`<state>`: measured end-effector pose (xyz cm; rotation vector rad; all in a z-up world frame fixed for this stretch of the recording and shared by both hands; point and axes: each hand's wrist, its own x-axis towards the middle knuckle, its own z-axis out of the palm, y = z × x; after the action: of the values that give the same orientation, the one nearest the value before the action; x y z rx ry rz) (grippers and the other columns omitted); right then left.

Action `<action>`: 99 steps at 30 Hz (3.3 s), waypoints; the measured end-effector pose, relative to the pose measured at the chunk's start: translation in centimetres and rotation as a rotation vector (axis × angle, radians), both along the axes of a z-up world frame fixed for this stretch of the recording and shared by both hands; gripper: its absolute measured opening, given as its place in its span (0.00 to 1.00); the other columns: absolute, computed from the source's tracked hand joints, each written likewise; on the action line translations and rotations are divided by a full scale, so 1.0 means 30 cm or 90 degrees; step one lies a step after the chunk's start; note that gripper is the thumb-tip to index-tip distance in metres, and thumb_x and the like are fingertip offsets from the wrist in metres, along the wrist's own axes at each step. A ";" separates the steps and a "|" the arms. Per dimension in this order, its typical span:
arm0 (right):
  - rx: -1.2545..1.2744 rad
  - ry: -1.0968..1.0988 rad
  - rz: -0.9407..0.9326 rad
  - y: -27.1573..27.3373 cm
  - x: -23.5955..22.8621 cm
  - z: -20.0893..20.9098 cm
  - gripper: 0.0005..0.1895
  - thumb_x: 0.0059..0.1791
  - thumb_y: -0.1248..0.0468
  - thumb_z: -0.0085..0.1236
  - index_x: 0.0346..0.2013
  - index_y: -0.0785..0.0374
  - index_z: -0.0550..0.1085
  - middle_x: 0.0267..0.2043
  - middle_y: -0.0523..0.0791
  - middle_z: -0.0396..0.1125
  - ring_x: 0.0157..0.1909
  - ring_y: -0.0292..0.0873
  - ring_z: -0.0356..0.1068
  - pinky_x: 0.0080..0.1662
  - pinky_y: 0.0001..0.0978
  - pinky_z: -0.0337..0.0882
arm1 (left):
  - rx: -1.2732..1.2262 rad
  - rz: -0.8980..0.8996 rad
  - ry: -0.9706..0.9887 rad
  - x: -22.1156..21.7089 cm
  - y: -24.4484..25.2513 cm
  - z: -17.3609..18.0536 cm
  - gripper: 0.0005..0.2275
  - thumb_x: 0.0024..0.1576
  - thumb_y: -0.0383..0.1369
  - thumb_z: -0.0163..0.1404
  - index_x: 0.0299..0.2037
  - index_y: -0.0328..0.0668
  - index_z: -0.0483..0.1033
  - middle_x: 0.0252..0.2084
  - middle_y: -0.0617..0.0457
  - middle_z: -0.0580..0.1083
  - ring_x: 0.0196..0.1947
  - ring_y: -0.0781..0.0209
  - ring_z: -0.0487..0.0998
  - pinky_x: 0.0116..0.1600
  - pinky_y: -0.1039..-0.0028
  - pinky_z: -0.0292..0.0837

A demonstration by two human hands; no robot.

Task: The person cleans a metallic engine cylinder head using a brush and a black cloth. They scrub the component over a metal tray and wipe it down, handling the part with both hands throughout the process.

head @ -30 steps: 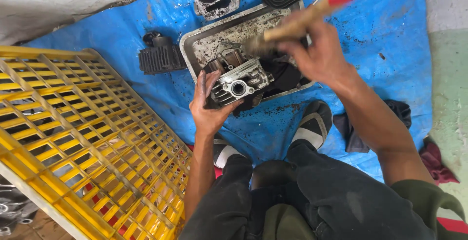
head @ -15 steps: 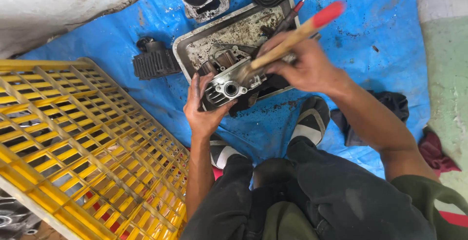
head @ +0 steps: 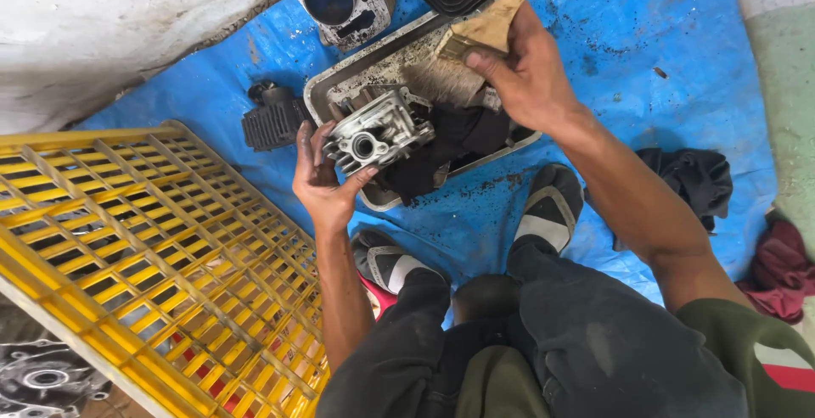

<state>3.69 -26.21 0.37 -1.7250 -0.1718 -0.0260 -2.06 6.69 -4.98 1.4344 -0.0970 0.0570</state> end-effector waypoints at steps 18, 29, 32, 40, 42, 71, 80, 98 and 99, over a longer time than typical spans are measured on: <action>-0.164 -0.182 0.124 0.125 0.037 0.143 0.09 0.58 0.64 0.59 0.52 0.60 0.73 0.51 0.48 0.75 0.54 0.48 0.76 0.57 0.39 0.75 | -0.120 -0.016 0.089 0.064 0.131 0.003 0.57 0.36 0.21 0.73 0.78 0.26 0.47 0.66 0.36 0.69 0.65 0.49 0.73 0.68 0.61 0.74; -0.219 -0.259 0.285 0.127 0.071 0.181 0.15 0.49 0.66 0.62 0.51 0.62 0.76 0.46 0.47 0.72 0.50 0.49 0.73 0.54 0.40 0.74 | -0.163 -0.043 0.126 0.102 0.151 -0.015 0.57 0.35 0.21 0.73 0.77 0.29 0.48 0.66 0.39 0.70 0.64 0.49 0.74 0.66 0.60 0.76; -0.149 -0.173 0.313 0.118 0.079 0.163 0.15 0.50 0.65 0.61 0.52 0.62 0.76 0.46 0.46 0.73 0.49 0.46 0.75 0.54 0.39 0.74 | -0.170 -0.055 0.121 0.108 0.164 -0.036 0.57 0.35 0.21 0.74 0.77 0.29 0.48 0.66 0.39 0.70 0.65 0.49 0.74 0.68 0.61 0.76; -0.234 -0.219 0.200 0.124 0.102 0.170 0.12 0.55 0.64 0.62 0.53 0.63 0.75 0.47 0.48 0.72 0.49 0.47 0.74 0.53 0.41 0.74 | -0.169 -0.089 0.137 0.140 0.174 -0.035 0.56 0.33 0.23 0.75 0.75 0.28 0.52 0.65 0.37 0.71 0.64 0.49 0.74 0.66 0.59 0.76; -0.248 -0.190 0.227 0.133 0.097 0.164 0.14 0.53 0.61 0.64 0.48 0.66 0.74 0.47 0.50 0.71 0.49 0.50 0.72 0.52 0.44 0.73 | -0.172 -0.113 0.116 0.141 0.183 -0.052 0.56 0.33 0.24 0.75 0.75 0.28 0.54 0.66 0.37 0.71 0.68 0.50 0.72 0.69 0.60 0.75; -0.461 -0.297 0.250 0.120 0.038 0.368 0.16 0.50 0.60 0.66 0.51 0.57 0.77 0.44 0.46 0.70 0.48 0.49 0.71 0.49 0.41 0.74 | -0.185 -0.088 0.161 0.157 0.106 0.025 0.51 0.37 0.16 0.70 0.74 0.31 0.54 0.64 0.38 0.71 0.60 0.50 0.75 0.60 0.58 0.79; -0.529 -0.278 0.243 0.132 0.036 0.381 0.14 0.50 0.62 0.66 0.51 0.57 0.78 0.43 0.45 0.71 0.45 0.47 0.71 0.45 0.38 0.74 | -0.182 -0.044 0.148 0.131 0.082 -0.005 0.50 0.41 0.14 0.68 0.76 0.29 0.52 0.67 0.38 0.70 0.65 0.53 0.73 0.65 0.62 0.77; -0.493 -0.274 0.226 0.165 -0.005 0.333 0.18 0.49 0.66 0.66 0.54 0.58 0.78 0.47 0.47 0.71 0.50 0.51 0.71 0.50 0.41 0.74 | -0.191 -0.063 0.122 0.122 -0.022 0.093 0.42 0.56 0.14 0.59 0.78 0.31 0.45 0.71 0.33 0.66 0.64 0.54 0.73 0.66 0.66 0.75; -0.551 -0.244 0.163 0.137 -0.004 0.365 0.17 0.50 0.66 0.66 0.55 0.58 0.78 0.47 0.47 0.71 0.49 0.52 0.70 0.49 0.41 0.73 | -0.177 -0.062 0.115 0.128 -0.024 0.091 0.41 0.57 0.14 0.59 0.78 0.31 0.46 0.71 0.32 0.66 0.64 0.55 0.73 0.66 0.66 0.74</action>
<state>3.56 -22.09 11.34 -2.5321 -0.7754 -0.1049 1.78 5.98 -2.26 1.1498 -0.0095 -0.1340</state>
